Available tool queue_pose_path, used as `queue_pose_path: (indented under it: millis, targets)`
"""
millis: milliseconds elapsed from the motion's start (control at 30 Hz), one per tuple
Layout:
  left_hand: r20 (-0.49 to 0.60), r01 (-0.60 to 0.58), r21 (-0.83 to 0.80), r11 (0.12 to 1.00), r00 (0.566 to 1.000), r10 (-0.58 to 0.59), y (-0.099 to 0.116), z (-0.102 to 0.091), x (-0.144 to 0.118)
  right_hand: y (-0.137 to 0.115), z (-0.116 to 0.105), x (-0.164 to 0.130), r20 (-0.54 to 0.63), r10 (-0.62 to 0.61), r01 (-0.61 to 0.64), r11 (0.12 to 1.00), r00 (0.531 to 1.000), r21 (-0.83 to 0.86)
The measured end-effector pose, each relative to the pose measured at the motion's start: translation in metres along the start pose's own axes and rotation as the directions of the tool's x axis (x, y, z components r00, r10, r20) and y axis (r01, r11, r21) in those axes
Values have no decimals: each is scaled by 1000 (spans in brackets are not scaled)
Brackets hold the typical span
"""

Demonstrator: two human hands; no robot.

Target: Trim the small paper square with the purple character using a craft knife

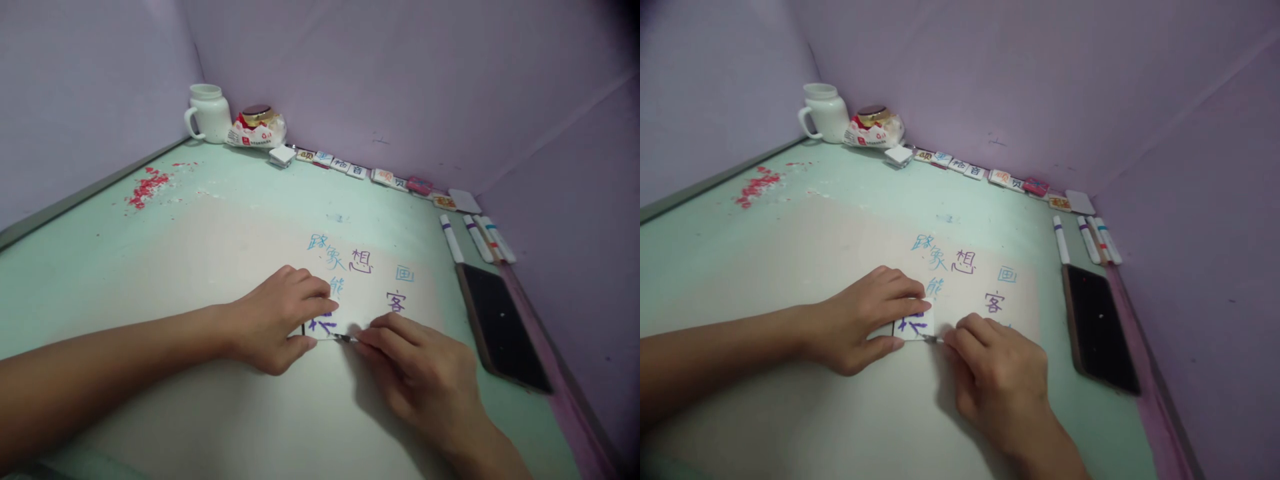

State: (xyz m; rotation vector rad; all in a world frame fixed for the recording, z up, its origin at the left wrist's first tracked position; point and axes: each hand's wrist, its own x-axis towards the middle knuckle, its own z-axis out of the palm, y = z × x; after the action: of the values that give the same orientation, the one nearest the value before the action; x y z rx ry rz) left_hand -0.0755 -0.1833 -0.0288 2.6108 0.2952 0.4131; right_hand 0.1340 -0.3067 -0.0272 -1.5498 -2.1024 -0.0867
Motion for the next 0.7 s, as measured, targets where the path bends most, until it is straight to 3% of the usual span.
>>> queue_pose_path:
  millis: [133, 267, 333, 400, 467, 500, 600, 700]
  targets:
    - [-16, -15, -17, 1000, 1000, 15, 0, 1, 0, 3, -3, -4, -58, 177, -157, 953, 982, 260]
    - [-126, -86, -56, 995, 989, 78, -2, 3, 2, 0, 1, -6, -137, 238, -186, 932, 962, 310]
    - [-231, -173, -10, 985, 959, 167, -3, 1, 1, -1, 3, -6, -183, 260, -197, 932, 948, 305]
    - [-312, -260, 171, 950, 900, 303, -3, -4, -2, 0, 4, -6, -240, 293, -219, 931, 926, 293]
    - [-286, -293, 370, 882, 867, 408, -1, -11, -5, 1, 5, -6, -288, 304, -225, 934, 908, 276]
    - [-236, -299, 422, 856, 875, 422, 0, -15, -7, 1, 5, -6, -303, 305, -224, 936, 903, 272]
    - [-81, -325, 422, 846, 916, 392, 5, -22, -8, 1, 4, -6, -321, 304, -219, 936, 897, 276]
    - [-52, -380, 436, 816, 894, 444, 5, -25, -5, 1, 4, -6, -331, 306, -217, 936, 893, 278]
